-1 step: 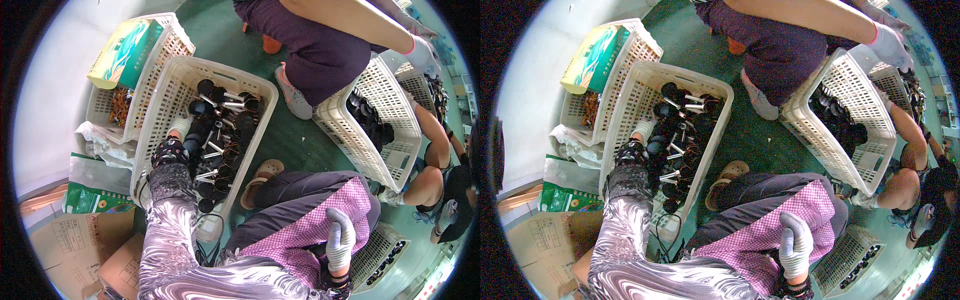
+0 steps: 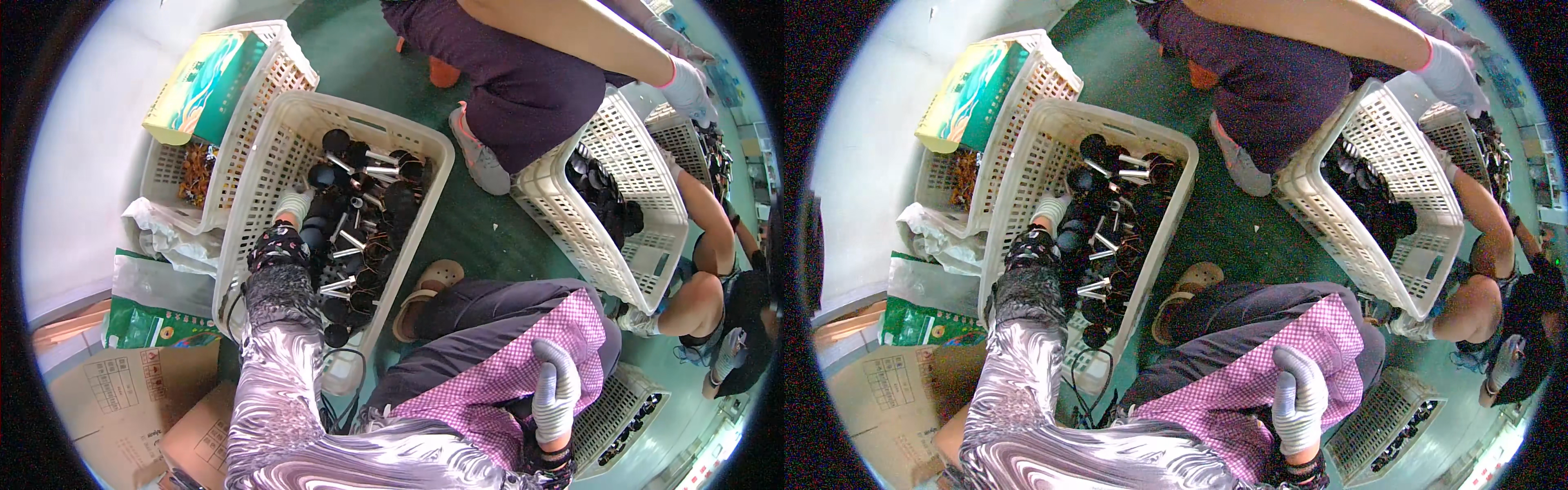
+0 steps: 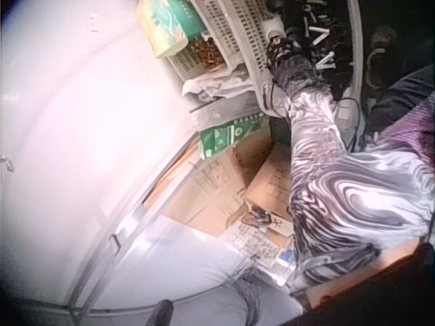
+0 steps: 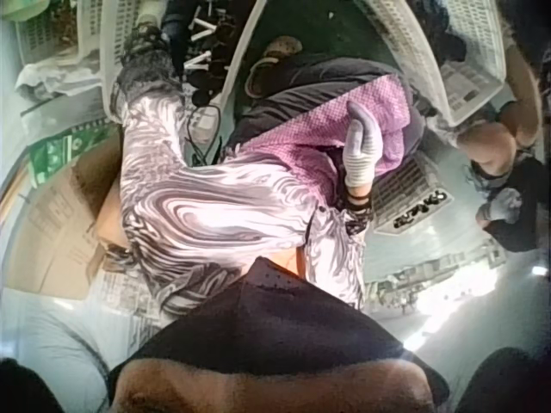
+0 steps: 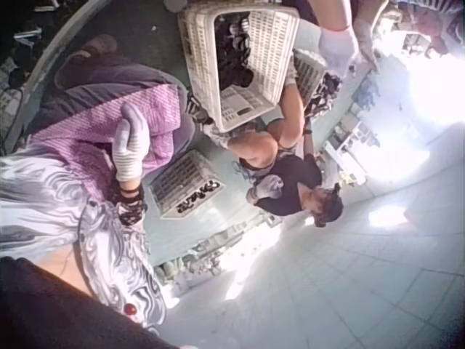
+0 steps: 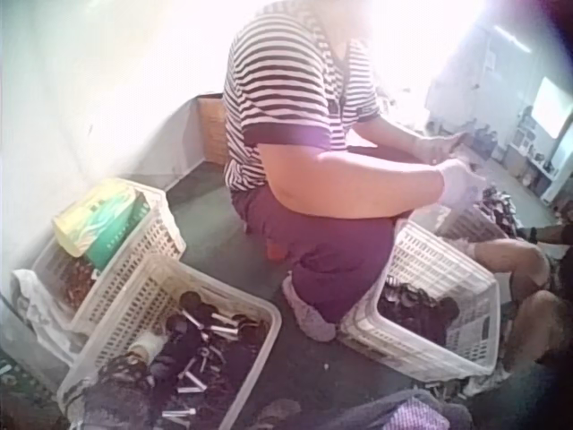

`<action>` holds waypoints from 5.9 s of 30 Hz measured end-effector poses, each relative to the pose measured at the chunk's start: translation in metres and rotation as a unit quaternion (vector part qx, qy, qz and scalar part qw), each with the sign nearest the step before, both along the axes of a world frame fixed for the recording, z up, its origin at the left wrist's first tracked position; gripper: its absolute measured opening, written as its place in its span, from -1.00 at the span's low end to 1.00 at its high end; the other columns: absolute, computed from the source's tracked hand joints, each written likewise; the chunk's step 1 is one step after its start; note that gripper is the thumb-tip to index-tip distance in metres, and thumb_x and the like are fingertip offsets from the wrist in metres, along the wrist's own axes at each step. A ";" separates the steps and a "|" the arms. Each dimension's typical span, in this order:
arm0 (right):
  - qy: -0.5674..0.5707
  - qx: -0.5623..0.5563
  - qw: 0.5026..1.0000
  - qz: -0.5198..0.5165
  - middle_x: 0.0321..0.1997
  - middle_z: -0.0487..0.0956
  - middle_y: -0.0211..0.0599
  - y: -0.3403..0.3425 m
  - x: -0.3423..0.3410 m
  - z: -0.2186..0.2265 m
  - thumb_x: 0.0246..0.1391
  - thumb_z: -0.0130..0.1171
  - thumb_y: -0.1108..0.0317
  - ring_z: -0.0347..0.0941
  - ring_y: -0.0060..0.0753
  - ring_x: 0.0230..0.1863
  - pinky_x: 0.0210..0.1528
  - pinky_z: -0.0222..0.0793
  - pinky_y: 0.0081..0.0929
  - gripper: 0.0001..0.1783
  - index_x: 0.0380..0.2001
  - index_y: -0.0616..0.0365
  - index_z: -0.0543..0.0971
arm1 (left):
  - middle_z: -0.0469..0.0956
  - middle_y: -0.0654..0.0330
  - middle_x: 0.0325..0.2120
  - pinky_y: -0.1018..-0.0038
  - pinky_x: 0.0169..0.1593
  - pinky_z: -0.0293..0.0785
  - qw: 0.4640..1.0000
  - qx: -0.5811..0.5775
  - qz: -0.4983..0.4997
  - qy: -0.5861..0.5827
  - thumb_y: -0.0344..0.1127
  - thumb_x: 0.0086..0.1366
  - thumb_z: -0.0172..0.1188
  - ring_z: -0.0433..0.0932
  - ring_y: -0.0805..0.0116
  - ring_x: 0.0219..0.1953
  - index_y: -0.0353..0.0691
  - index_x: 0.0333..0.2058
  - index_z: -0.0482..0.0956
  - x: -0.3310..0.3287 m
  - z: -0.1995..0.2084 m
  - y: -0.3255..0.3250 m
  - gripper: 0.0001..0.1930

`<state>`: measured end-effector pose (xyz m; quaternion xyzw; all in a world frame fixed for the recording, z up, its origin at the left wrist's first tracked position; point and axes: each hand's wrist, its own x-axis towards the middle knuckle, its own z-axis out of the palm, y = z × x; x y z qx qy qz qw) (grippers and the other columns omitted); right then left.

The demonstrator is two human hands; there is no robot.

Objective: Assembling small black plastic components by hand in a manufacturing environment.

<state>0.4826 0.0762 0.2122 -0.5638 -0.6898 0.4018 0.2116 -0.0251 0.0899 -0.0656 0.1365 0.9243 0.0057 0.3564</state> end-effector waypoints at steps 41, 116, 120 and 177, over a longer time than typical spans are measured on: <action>-0.001 0.004 1.000 -0.020 -0.21 0.55 -0.14 0.010 0.007 0.000 0.15 -0.03 0.31 0.48 -0.27 -0.18 -0.08 0.38 -0.43 -0.73 -0.25 0.29 0.53 | 0.54 0.08 -0.40 0.40 -0.16 0.37 0.845 0.476 0.210 0.122 -0.24 0.15 0.16 0.48 0.23 -0.34 -0.37 -0.28 0.43 0.073 0.055 0.043 -0.71; -0.054 0.017 0.997 0.052 -0.21 0.56 -0.15 0.013 -0.005 0.012 0.07 0.03 0.37 0.47 -0.15 -0.17 -0.06 0.35 -0.34 -0.81 -0.25 0.17 0.54 | 0.49 0.05 -0.16 0.45 -0.07 0.40 0.933 0.359 0.002 0.036 -0.57 0.11 0.07 0.47 0.24 -0.11 -0.30 0.03 0.31 0.020 0.038 0.049 -0.54; -0.044 0.015 0.998 0.043 -0.21 0.56 -0.16 0.012 -0.004 0.015 0.08 0.03 0.36 0.47 -0.16 -0.16 -0.05 0.35 -0.34 -0.80 -0.25 0.17 0.54 | 0.42 -0.06 0.01 0.32 0.08 0.32 0.969 0.219 -0.079 0.079 -0.45 0.13 0.07 0.40 0.05 0.05 -0.21 0.15 0.24 0.029 0.050 0.058 -0.45; -0.014 0.060 0.997 0.046 -0.24 0.56 -0.14 -0.001 0.007 0.016 0.07 0.00 0.36 0.49 -0.16 -0.20 -0.08 0.36 -0.35 -0.80 -0.30 0.20 0.54 | 0.46 -0.05 -0.07 0.21 0.03 0.37 0.960 0.038 -0.244 0.131 -0.16 0.18 0.05 0.44 0.01 -0.03 -0.11 0.00 0.43 0.052 0.090 -0.020 -0.59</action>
